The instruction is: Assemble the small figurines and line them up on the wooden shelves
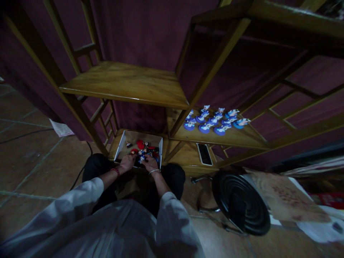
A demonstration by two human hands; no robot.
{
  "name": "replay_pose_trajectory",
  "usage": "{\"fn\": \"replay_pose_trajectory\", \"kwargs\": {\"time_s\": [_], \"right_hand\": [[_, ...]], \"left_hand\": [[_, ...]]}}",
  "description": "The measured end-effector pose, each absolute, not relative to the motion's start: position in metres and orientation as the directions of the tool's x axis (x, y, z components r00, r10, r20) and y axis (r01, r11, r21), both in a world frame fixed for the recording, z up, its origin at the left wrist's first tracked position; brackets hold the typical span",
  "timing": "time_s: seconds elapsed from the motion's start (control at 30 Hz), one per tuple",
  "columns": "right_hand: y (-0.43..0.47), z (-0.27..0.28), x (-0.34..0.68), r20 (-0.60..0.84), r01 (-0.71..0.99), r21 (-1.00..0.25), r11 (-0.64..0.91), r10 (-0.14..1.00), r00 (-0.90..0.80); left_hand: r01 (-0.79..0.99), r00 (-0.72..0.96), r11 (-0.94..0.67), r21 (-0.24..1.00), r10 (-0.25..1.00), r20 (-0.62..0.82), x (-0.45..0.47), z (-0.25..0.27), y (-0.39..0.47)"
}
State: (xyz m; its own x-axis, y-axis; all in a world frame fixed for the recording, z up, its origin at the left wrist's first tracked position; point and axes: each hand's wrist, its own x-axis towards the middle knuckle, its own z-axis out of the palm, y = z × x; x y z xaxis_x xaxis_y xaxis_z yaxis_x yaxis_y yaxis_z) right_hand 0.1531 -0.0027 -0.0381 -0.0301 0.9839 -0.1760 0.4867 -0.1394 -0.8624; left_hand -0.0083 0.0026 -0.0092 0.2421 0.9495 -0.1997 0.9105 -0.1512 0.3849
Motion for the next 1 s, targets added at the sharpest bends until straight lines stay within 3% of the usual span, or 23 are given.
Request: {"fn": "replay_pose_trajectory", "kwargs": {"time_s": [1.0], "right_hand": [[-0.005, -0.014, 0.140, -0.160, 0.670, -0.736, -0.096, 0.986, -0.034]], "left_hand": [[0.913, 0.198, -0.101, 0.396, 0.957, -0.214, -0.008, -0.008, 0.000]]}}
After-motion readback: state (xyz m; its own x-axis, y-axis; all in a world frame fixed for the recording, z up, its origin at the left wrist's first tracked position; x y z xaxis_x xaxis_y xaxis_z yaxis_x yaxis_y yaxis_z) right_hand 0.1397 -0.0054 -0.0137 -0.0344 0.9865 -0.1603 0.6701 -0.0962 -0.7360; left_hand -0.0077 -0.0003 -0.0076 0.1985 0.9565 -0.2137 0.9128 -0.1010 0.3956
